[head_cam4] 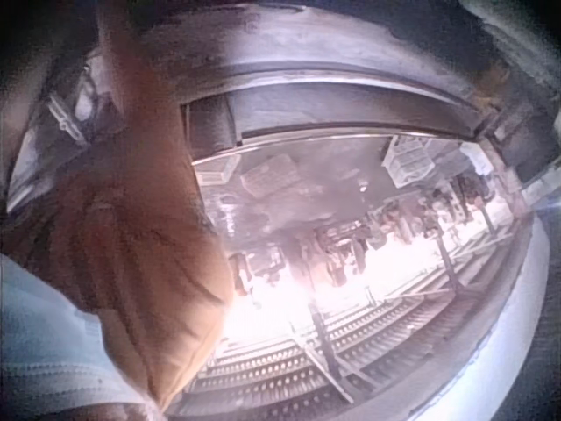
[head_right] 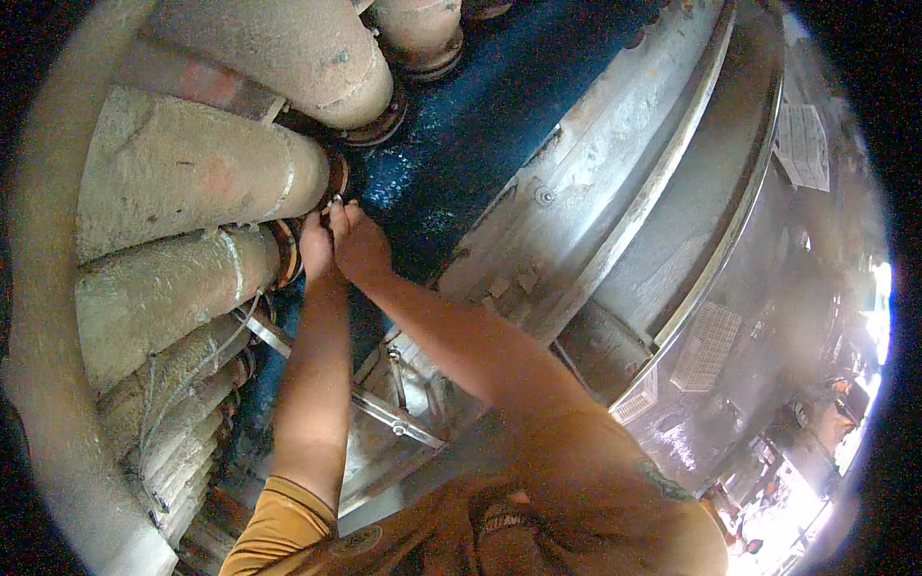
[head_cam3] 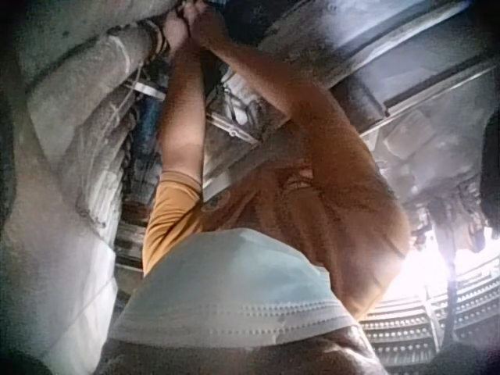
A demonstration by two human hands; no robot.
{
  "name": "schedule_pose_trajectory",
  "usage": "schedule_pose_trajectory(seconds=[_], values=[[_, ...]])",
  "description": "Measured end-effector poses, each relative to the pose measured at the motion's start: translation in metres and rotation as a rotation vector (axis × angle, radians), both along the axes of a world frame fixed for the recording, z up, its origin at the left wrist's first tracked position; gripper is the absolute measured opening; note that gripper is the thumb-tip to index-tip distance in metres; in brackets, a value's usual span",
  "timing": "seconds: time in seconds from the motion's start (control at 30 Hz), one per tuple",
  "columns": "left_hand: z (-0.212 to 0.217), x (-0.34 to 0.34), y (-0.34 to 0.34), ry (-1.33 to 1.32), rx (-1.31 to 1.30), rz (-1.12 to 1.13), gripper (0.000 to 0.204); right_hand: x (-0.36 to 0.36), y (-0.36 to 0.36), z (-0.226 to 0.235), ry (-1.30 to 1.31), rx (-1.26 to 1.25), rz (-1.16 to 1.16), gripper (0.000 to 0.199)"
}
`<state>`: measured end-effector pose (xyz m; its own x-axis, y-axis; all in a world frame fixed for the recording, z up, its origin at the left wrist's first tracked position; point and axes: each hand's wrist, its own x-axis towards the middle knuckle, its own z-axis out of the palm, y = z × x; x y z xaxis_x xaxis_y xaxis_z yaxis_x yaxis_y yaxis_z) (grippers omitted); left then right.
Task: The person adjusts a clamp on a large cylindrical machine, then walks to a nearby table to pick up a plastic basket. They return to the machine, place a white rectangular tile into the machine, and later retrieve a circular grinding disc from a storage area to inspect it.
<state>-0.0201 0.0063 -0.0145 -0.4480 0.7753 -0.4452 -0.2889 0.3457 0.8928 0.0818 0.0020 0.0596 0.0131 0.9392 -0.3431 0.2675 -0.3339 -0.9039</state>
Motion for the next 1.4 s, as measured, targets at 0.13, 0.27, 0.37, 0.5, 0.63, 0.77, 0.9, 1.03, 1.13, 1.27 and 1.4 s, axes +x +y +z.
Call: schedule_pose_trajectory(seconds=[0.13, 0.27, 0.37, 0.5, 0.63, 0.77, 0.9, 1.03, 1.13, 1.27, 1.4], values=[[0.03, 0.026, 0.007, -0.52, 0.073, 0.05, 0.031, 0.054, 0.024, -0.002, 0.08, -0.035, 0.3, 0.039], [0.046, 0.033, 0.009, -0.502, 0.045, 0.13, 0.029, 0.07, 0.073, 0.026, 0.128, -0.154, 0.625, 0.039], [0.052, 0.034, 0.01, -0.456, -0.01, 0.107, 0.032, 0.07, 0.106, 0.019, -0.133, 0.073, 0.979, 0.042], [0.038, 0.026, 0.009, -0.517, 0.027, 0.094, 0.027, 0.072, 0.121, 0.018, -0.237, 0.057, 1.11, 0.044], [0.048, 0.033, 0.009, -0.521, 0.065, 0.131, 0.025, 0.065, 0.094, 0.023, -0.056, -0.076, 0.828, 0.042], [0.016, 0.019, 0.004, -0.402, -0.018, 0.136, 0.029, 0.022, 0.017, -0.007, -0.026, -0.046, 0.245, 0.035], [0.017, 0.012, 0.007, 0.13, -0.103, -0.07, 0.034, 0.005, 0.005, -0.002, -0.003, 0.01, 0.102, 0.028], [0.017, 0.02, 0.003, -0.518, 0.109, 0.082, 0.03, 0.047, 0.012, -0.01, -0.016, 0.222, 0.428, 0.027], [0.036, 0.032, 0.01, -0.532, 0.051, 0.141, 0.031, 0.06, 0.052, -0.008, 0.109, -0.051, 0.543, 0.036], [0.041, 0.03, 0.006, -0.492, 0.016, 0.097, 0.028, 0.074, 0.095, 0.013, -0.049, -0.059, 0.873, 0.042], [0.047, 0.033, 0.009, -0.476, -0.005, 0.096, 0.027, 0.069, 0.115, 0.029, -0.27, 0.024, 1.053, 0.042]])
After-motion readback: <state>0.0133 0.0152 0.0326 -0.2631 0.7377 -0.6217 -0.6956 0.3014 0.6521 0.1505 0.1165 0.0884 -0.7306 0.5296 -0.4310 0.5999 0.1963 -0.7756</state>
